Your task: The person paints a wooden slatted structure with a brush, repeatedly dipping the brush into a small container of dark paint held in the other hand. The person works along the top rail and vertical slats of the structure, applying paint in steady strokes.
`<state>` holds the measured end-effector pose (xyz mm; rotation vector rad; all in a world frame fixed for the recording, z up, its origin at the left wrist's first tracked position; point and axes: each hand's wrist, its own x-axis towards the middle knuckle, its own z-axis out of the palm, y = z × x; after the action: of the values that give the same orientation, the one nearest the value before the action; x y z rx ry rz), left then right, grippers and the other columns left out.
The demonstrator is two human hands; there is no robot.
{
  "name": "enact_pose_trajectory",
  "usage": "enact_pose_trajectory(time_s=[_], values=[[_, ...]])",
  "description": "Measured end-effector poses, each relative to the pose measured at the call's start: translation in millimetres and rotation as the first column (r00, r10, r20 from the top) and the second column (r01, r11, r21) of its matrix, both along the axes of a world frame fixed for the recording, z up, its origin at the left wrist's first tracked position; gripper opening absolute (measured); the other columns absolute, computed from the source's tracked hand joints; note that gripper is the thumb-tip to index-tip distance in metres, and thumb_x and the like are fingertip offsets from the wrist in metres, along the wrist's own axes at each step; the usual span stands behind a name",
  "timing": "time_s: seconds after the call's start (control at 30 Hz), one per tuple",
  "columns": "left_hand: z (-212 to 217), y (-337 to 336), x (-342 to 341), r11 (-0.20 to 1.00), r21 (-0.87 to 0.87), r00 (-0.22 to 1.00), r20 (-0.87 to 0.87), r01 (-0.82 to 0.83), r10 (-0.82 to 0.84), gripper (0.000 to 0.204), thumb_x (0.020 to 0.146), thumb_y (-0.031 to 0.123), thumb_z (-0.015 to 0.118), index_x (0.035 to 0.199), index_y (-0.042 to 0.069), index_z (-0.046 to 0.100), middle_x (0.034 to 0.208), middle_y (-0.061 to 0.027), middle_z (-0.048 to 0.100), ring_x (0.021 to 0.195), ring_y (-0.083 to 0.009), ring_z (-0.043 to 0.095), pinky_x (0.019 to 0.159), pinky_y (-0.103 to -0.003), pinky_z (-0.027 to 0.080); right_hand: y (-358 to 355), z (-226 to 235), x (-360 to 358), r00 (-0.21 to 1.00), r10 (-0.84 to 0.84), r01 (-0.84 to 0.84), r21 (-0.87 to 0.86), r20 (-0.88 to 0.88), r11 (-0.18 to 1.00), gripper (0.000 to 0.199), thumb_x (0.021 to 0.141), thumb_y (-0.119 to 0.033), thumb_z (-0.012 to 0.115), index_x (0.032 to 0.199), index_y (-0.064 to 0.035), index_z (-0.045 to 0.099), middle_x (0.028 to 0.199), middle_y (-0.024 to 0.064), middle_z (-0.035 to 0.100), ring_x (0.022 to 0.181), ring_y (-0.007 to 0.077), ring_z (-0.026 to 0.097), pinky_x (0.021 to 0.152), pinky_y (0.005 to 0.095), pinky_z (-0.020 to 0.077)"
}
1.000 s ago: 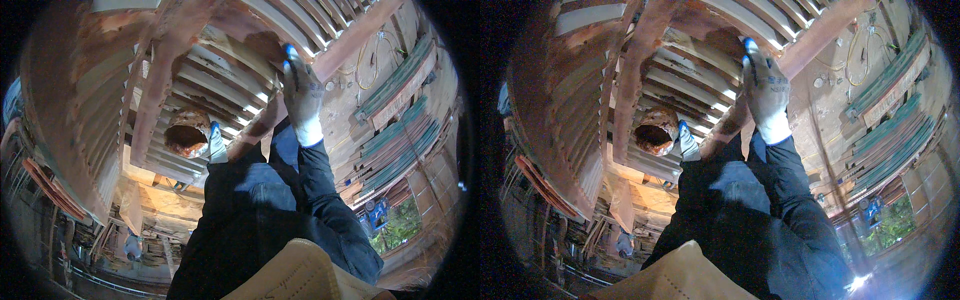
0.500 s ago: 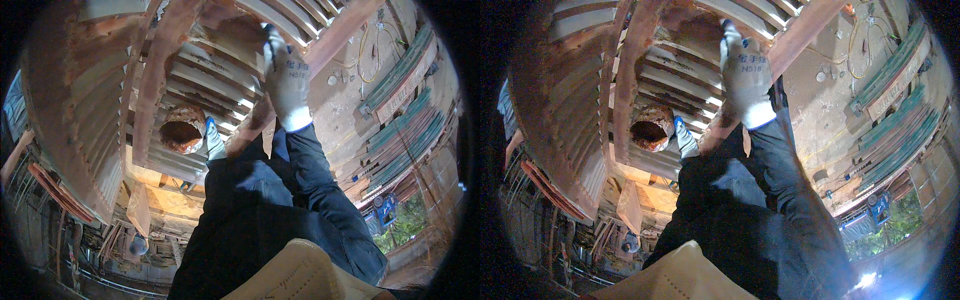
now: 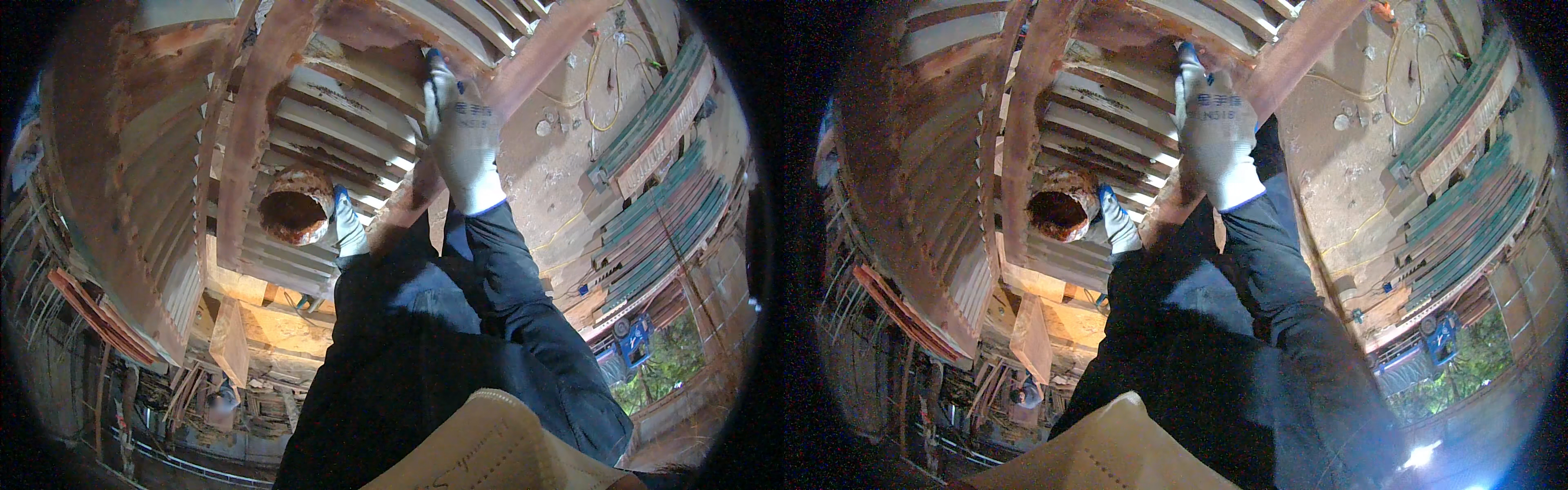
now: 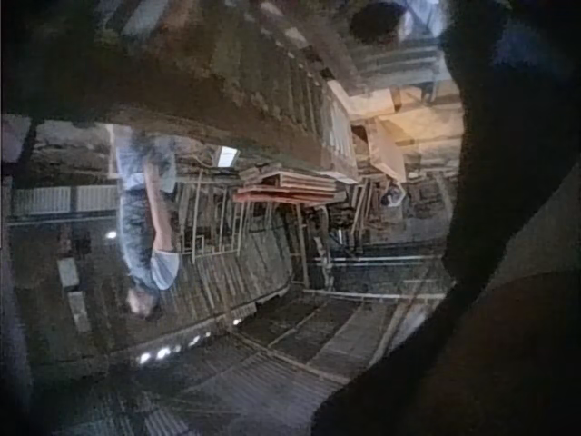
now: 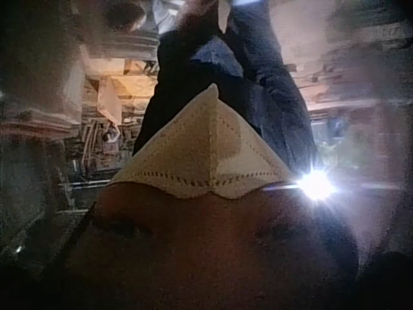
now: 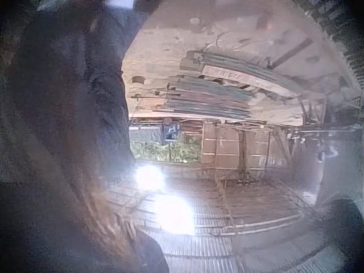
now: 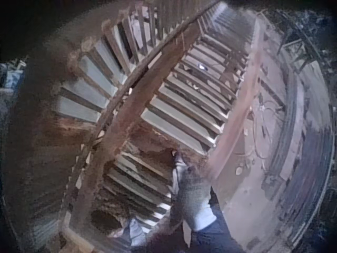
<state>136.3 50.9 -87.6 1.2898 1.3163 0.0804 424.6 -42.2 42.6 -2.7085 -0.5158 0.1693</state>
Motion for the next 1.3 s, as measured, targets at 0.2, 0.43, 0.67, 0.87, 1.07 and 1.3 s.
enact_pose_trajectory(time_s=[0.2, 0.43, 0.67, 0.87, 1.07, 1.3], values=[[-63, 13, -58, 0.979, -0.175, 0.985, 0.115, -0.105, 0.126, 0.055, 0.106, 0.033, 0.038, 0.148, -0.002, 0.032, 0.152, -0.0063, 0.036, 0.135, -0.0140, 0.036, 0.118, -0.029, 0.021, -8, 4, -1, 0.996, -0.067, 0.058, -0.142, -0.056, 0.988, 0.046, 0.092, -0.017, 0.059, 0.136, -0.0109, 0.049, 0.098, 0.0182, 0.063, 0.078, 0.0336, 0.066, 0.061, 0.0418, 0.0543], [-103, -2, -81, 0.977, -0.213, 0.999, 0.050, 0.024, -0.014, 0.048, 0.107, 0.020, 0.032, 0.150, -0.002, 0.026, 0.155, -0.0072, 0.029, 0.138, -0.0141, 0.032, 0.119, -0.027, 0.021, -2, 16, 11, 0.987, -0.130, 0.118, -0.125, -0.093, 0.985, 0.036, 0.097, -0.022, 0.055, 0.132, -0.0158, 0.055, 0.091, 0.0144, 0.065, 0.072, 0.0322, 0.068, 0.063, 0.0408, 0.0548], [-57, 1, -61, 0.332, -0.942, 0.134, 0.334, 0.039, 0.933, 0.056, 0.099, 0.019, 0.037, 0.150, -0.001, 0.023, 0.156, -0.0082, 0.025, 0.142, -0.0201, 0.027, 0.120, -0.033, 0.016, -8, 32, 4, 0.995, -0.052, 0.042, -0.125, -0.083, 0.991, 0.036, 0.095, -0.024, 0.059, 0.128, -0.0125, 0.059, 0.089, 0.0137, 0.067, 0.072, 0.0299, 0.068, 0.063, 0.0401, 0.0545], [16, 2, 20, 0.853, 0.522, 0.996, -0.069, -0.013, 0.058, 0.084, 0.076, 0.021, 0.072, 0.146, 0.001, 0.031, 0.148, -0.0146, 0.035, 0.136, -0.0257, 0.035, 0.116, -0.039, 0.028, -65, 49, -4, 0.960, -0.113, 0.169, 0.210, -0.257, 0.963, 0.034, 0.096, -0.023, 0.052, 0.128, -0.0158, 0.060, 0.092, 0.0179, 0.068, 0.086, 0.0340, 0.067, 0.073, 0.0441, 0.0522], [81, 38, 74, 0.599, 0.792, 0.993, 0.091, -0.119, 0.076, 0.116, 0.051, 0.021, 0.096, 0.145, 0.003, 0.031, 0.144, -0.0145, 0.039, 0.130, -0.0279, 0.042, 0.113, -0.040, 0.035, -116, 89, -20, 0.665, -0.282, 0.432, 0.048, -0.691, 0.901, 0.040, 0.095, -0.031, 0.057, 0.134, -0.0199, 0.058, 0.075, 0.0090, 0.062, 0.059, 0.0172, 0.056, 0.058, 0.0330, 0.0466], [88, 58, 87, 0.892, 0.343, 0.867, 0.488, -0.293, 0.097, 0.111, 0.054, 0.006, 0.092, 0.146, 0.009, 0.030, 0.141, -0.0095, 0.043, 0.126, -0.0233, 0.047, 0.110, -0.037, 0.041, -162, 137, -32, 0.501, -0.180, 0.622, 0.208, -0.846, 0.755, 0.039, 0.097, -0.024, 0.058, 0.136, -0.0181, 0.058, 0.068, -0.0113, 0.042, 0.055, 0.0002, 0.032, 0.046, 0.0181, 0.0260]])
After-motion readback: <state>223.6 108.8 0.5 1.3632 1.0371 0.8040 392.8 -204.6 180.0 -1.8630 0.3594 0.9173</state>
